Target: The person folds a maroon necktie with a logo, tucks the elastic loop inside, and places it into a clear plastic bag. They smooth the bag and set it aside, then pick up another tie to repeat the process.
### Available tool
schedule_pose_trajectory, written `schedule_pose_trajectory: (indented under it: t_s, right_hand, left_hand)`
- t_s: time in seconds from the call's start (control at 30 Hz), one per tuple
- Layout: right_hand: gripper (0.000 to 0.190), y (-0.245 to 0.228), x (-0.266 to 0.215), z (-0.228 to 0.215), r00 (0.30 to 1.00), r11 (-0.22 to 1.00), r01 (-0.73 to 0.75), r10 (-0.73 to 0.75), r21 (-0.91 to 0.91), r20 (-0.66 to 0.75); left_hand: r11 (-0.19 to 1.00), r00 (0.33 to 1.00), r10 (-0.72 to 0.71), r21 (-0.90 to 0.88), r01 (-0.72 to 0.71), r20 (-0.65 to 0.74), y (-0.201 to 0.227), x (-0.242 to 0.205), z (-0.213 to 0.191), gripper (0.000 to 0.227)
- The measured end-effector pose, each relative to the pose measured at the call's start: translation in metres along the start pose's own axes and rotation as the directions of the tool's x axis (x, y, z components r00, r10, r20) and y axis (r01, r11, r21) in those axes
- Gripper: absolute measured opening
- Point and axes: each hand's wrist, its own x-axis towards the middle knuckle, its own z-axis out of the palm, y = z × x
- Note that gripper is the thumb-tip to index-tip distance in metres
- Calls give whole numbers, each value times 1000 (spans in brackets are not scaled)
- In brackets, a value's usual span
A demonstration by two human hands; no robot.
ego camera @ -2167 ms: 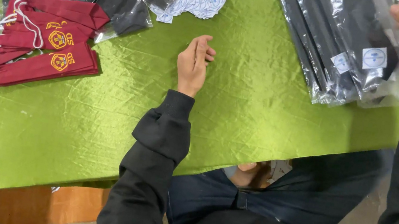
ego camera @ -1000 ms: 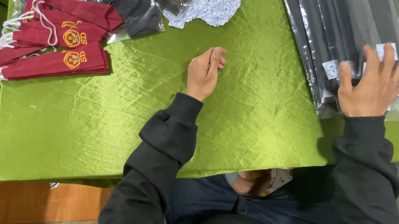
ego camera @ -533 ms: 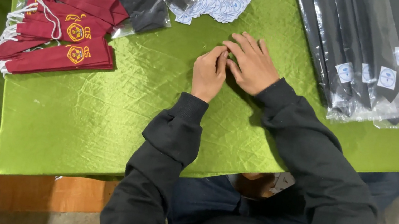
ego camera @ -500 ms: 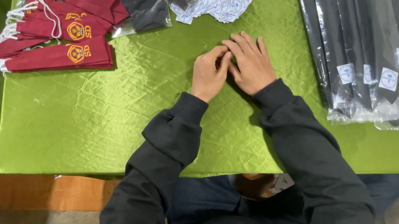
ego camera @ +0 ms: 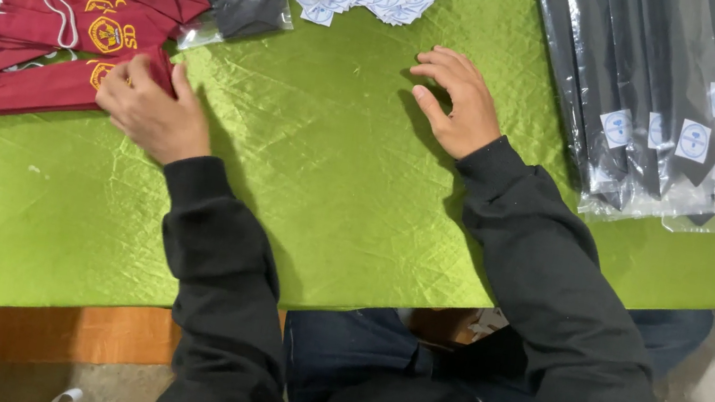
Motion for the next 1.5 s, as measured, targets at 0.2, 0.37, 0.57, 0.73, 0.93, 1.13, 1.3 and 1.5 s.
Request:
schedule_pose_trajectory:
  t_s: [0.2,0.37,0.57,0.73,0.93,1.13,1.3,1.5]
  right_hand:
    - [25,2,-1,1,1000,999,2,-1,-47,12]
    - [24,3,-2,2,1000,998,-1,2,-57,22]
    - [27,-1,-1,4,999,999,20,-21,-49,-27]
    - [44,-19,-1,12,988,977,89,-62,196,-139]
    - [34,28,-5,18,964,813,-155,248,562,-93]
    - [21,11,-2,11,960,652,-170,279,739,-25]
    - [32,17,-5,13,949,732,-219,315,645,-35]
    - [25,18,-4,-3,903,760,-339,428,554,-35]
  left_hand:
    - [970,981,147,-176,-168,-124,-39,4,6,24]
    - [973,980,119,-178,-147,-159,-37,3,3,11]
    - [917,878,201,-233,-325,-433,40,-18,-26,13]
    - [616,789,514,-495,-613,-337,147,-120,-25,36]
    - [404,817,568,-830,-384,-102,188,-153,-31,30]
    - [247,637,461,-779,577,618,188,-137,-47,45]
    - [-324,614,292,-528,785,734,179,-101,-47,108]
    - [-568,696,-115,-621,539,709,102,-40,-20,102]
